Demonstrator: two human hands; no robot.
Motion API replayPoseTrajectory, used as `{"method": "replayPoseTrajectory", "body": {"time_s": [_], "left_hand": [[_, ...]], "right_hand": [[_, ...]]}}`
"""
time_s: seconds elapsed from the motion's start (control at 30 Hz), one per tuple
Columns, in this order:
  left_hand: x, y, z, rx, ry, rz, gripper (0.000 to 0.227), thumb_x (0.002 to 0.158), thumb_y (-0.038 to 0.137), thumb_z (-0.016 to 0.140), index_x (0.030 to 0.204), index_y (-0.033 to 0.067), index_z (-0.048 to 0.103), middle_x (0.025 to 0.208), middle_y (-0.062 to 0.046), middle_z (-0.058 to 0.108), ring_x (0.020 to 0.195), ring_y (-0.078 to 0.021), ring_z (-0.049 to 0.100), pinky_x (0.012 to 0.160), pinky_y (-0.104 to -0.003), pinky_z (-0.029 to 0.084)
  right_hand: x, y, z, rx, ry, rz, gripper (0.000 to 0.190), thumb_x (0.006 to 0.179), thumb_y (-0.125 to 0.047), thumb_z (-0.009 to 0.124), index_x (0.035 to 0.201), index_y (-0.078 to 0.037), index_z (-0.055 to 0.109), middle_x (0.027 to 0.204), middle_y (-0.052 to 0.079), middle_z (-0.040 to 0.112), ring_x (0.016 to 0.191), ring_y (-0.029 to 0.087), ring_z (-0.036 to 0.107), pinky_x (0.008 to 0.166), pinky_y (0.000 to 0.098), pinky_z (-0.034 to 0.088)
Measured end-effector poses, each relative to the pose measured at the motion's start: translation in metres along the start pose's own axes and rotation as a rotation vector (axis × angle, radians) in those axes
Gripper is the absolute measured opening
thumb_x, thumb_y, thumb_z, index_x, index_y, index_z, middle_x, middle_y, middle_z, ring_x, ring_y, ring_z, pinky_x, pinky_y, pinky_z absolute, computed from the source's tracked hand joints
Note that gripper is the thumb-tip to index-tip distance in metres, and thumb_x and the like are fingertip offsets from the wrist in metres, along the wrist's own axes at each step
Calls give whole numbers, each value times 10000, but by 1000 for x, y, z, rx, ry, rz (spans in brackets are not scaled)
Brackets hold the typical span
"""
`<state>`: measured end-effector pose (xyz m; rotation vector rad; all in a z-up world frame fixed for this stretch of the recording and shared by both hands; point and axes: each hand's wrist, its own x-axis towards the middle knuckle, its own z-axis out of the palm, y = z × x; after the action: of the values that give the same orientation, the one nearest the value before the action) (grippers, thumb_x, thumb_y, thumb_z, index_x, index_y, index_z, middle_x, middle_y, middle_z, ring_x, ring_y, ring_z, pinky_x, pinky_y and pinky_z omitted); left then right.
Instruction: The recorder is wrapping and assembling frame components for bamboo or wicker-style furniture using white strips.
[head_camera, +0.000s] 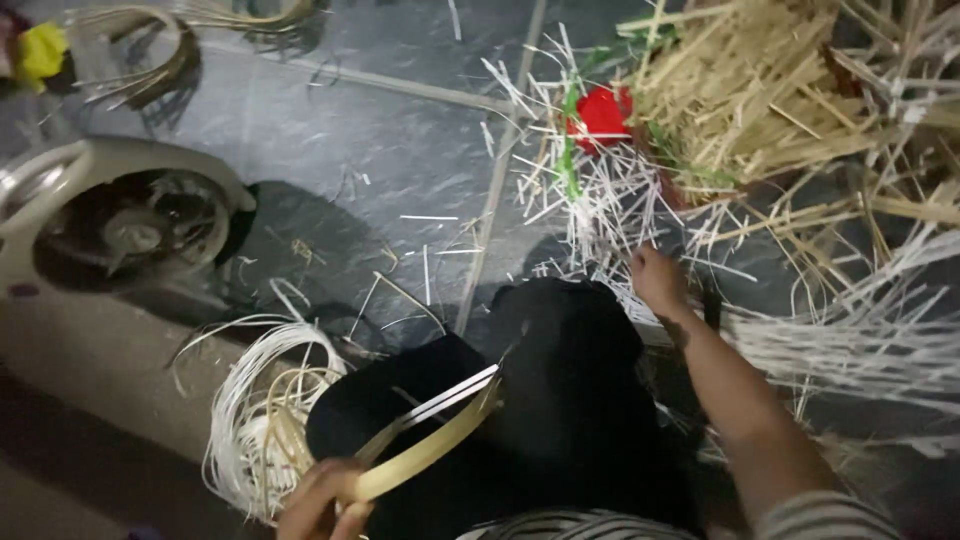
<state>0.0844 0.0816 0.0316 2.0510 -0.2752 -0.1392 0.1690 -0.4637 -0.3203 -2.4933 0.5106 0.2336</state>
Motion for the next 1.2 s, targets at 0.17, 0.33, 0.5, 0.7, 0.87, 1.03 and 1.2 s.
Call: {"method": "replayPoseTrajectory", "body": {"time_s": [0.17, 0.33, 0.5, 0.7, 0.87, 1.03, 1.2], "left_hand": [[50, 92, 27, 42, 14, -140, 294, 793, 44, 755, 1079, -22, 740, 1391, -216, 604, 1160, -288, 671, 991, -386, 510], [57, 113, 37, 9, 107, -84, 330, 831, 71, 777, 1154, 18, 736, 1551, -197, 473, 1029, -222, 685, 944, -345, 538], [60, 120, 40, -8, 94, 21, 299, 875, 114, 795, 1163, 65, 732, 1613, -199, 426, 1018, -215, 707, 928, -344, 572], [57, 114, 40, -44, 81, 117, 300, 897, 121, 783, 1184, 59, 720, 1634, -198, 409, 1045, -209, 726, 936, -345, 577], [52, 107, 44, -58, 47, 112, 317, 886, 108, 793, 1191, 56, 722, 1620, -194, 431, 1000, -208, 710, 912, -327, 569], [60, 111, 43, 7, 72, 124, 333, 863, 104, 798, 1185, 60, 728, 1604, -192, 445, 923, -198, 693, 871, -316, 564], [59, 112, 43, 29, 74, 89, 363, 844, 111, 797, 1191, 41, 716, 1590, -227, 418, 946, -234, 693, 882, -337, 558]], "right_hand": [[16, -199, -134, 255, -57, -248, 258, 1014, -261, 621, 1081, -14, 649, 934, 190, 714, 859, 398, 702, 745, 465, 531], [-42, -364, -228, 371, -447, -574, 233, 936, -249, 658, 1065, -57, 688, 837, 133, 743, 777, 322, 719, 709, 408, 553], [-89, -419, -237, 102, -551, -630, 207, 935, -273, 679, 1052, -102, 687, 900, 136, 713, 805, 238, 685, 756, 394, 547], [-108, -430, -238, 43, -21, -1486, 108, 909, -225, 685, 980, -150, 653, 1186, 145, 724, 1090, 268, 642, 919, 460, 483], [-41, -422, -287, 400, -314, -630, 143, 1061, -213, 621, 1152, -118, 677, 1105, 79, 715, 1041, 217, 635, 923, 449, 514], [-10, -424, -320, 944, -344, -506, 162, 1116, -213, 600, 1237, -109, 630, 1093, 69, 654, 980, 187, 667, 912, 385, 565], [-106, -448, -260, -185, -730, -997, 219, 863, -245, 689, 1056, -165, 753, 1027, 64, 734, 974, 242, 721, 856, 373, 554]]}}
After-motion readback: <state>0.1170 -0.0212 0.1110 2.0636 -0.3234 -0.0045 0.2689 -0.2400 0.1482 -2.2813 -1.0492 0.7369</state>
